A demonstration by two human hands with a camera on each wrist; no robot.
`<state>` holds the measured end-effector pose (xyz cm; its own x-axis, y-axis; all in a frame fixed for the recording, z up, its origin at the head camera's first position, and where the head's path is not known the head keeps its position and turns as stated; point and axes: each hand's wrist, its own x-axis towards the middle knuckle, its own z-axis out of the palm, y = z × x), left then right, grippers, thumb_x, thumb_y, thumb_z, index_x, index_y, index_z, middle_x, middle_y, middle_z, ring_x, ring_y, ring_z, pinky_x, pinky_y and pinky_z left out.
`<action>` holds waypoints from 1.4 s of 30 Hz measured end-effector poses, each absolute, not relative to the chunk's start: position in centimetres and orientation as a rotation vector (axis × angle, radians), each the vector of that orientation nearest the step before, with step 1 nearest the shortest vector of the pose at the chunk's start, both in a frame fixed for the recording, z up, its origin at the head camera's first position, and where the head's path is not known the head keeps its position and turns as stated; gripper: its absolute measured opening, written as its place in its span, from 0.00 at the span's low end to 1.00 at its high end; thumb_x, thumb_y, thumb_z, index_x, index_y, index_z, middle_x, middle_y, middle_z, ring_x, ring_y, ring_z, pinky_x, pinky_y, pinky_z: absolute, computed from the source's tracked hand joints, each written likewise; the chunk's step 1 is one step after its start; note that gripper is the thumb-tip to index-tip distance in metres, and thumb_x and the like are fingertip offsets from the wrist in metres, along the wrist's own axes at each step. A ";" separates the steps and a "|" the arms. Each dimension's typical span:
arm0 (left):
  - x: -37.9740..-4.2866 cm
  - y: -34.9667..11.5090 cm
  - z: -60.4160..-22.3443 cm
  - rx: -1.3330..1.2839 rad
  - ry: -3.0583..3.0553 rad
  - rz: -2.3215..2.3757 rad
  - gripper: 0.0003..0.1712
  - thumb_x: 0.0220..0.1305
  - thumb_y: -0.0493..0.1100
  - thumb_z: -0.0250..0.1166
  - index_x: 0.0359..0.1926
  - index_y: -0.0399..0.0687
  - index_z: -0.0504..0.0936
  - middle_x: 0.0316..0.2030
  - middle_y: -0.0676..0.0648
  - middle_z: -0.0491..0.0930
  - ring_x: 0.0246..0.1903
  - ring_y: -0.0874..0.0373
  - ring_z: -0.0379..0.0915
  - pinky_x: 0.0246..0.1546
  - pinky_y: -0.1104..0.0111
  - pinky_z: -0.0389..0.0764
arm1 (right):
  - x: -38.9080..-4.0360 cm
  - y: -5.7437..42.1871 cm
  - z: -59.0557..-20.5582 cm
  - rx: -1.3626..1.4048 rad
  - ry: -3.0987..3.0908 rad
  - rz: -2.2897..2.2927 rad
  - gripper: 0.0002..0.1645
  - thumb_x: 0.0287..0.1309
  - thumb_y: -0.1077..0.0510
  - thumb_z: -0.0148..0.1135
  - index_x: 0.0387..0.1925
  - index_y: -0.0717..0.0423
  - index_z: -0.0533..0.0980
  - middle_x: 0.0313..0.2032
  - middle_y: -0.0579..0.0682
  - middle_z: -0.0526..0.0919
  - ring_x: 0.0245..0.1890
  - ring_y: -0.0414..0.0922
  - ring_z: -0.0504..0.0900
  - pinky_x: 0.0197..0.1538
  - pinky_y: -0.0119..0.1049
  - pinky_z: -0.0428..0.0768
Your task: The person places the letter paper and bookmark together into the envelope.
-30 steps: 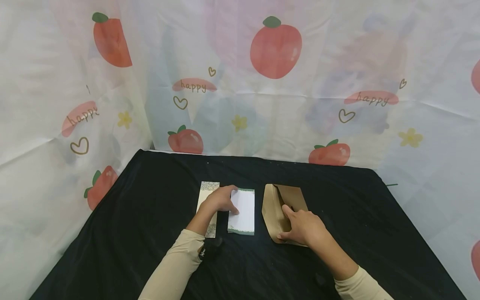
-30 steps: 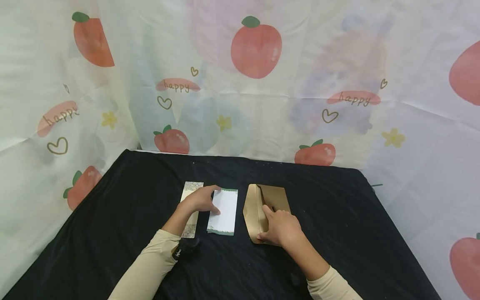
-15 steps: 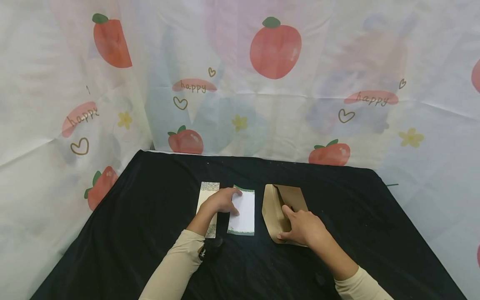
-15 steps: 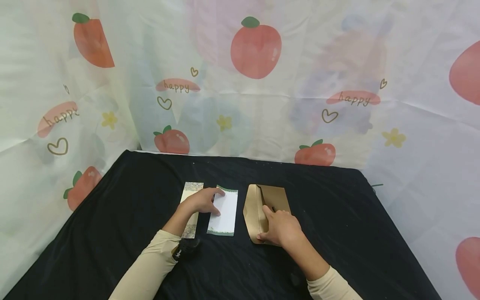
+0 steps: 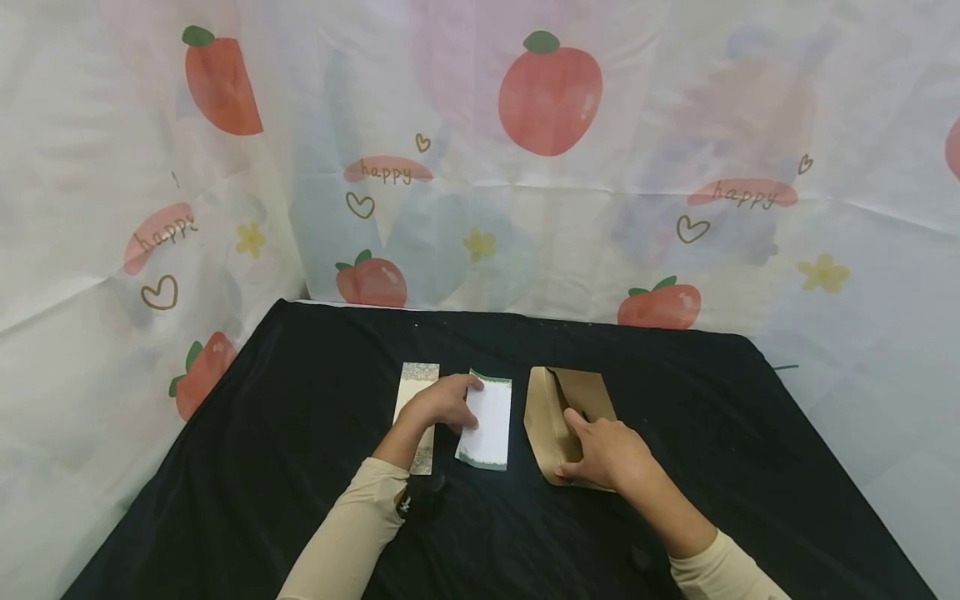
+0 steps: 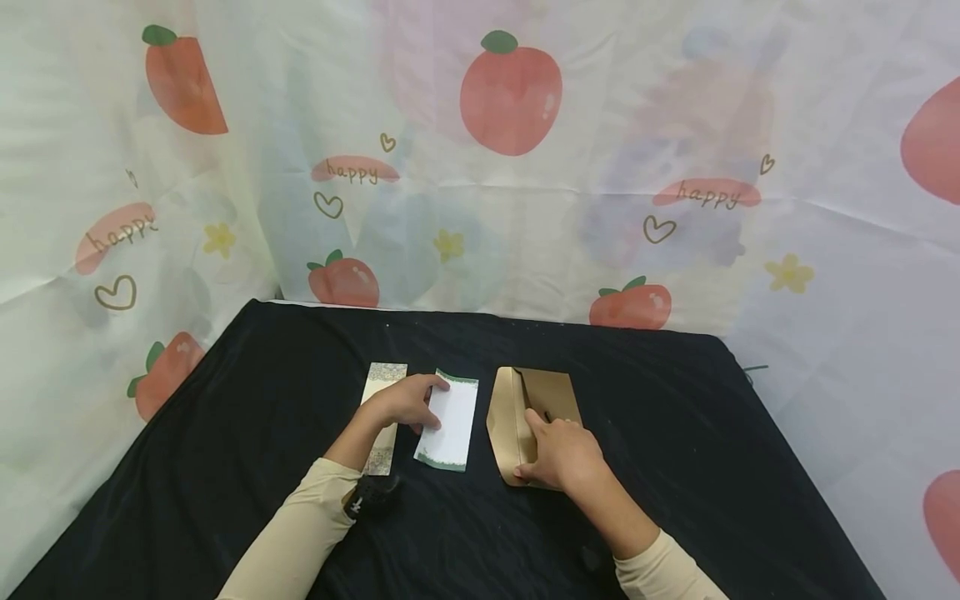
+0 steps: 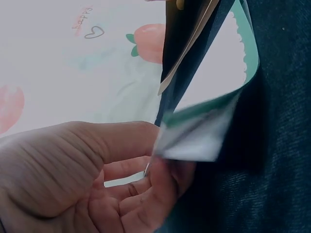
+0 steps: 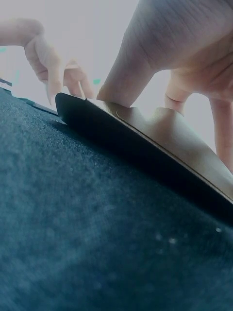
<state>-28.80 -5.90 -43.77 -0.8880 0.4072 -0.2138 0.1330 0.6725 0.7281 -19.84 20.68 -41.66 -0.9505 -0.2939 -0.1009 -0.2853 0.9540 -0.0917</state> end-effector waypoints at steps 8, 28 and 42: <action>-28.9 -6.0 -43.8 0.475 2.504 1.059 0.36 0.55 0.25 0.73 0.66 0.36 0.76 0.46 0.36 0.78 0.22 0.53 0.79 0.26 0.64 0.85 | -19.8 20.7 -41.7 -0.447 2.985 -0.126 0.40 0.48 0.38 0.82 0.52 0.54 0.70 0.26 0.53 0.76 0.26 0.51 0.78 0.28 0.48 0.77; -29.3 -6.3 -43.8 0.531 2.468 1.122 0.35 0.55 0.26 0.76 0.64 0.35 0.78 0.53 0.36 0.77 0.37 0.49 0.82 0.31 0.62 0.87 | -20.0 20.7 -41.7 -0.444 2.972 -0.124 0.40 0.48 0.38 0.82 0.51 0.53 0.70 0.28 0.55 0.78 0.28 0.54 0.81 0.30 0.51 0.79; -29.5 -6.6 -43.3 0.574 2.496 1.177 0.33 0.59 0.25 0.73 0.66 0.40 0.79 0.62 0.35 0.74 0.39 0.49 0.80 0.29 0.61 0.87 | -19.9 20.7 -41.7 -0.457 2.975 -0.127 0.40 0.48 0.38 0.82 0.52 0.54 0.70 0.26 0.53 0.75 0.25 0.51 0.77 0.29 0.49 0.77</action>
<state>-29.47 -6.62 -43.33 -0.8675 0.4837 -0.1157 0.2186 0.5798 0.7849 -19.89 20.72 -41.72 -0.9459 -0.3038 -0.1141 -0.2930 0.9506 -0.1025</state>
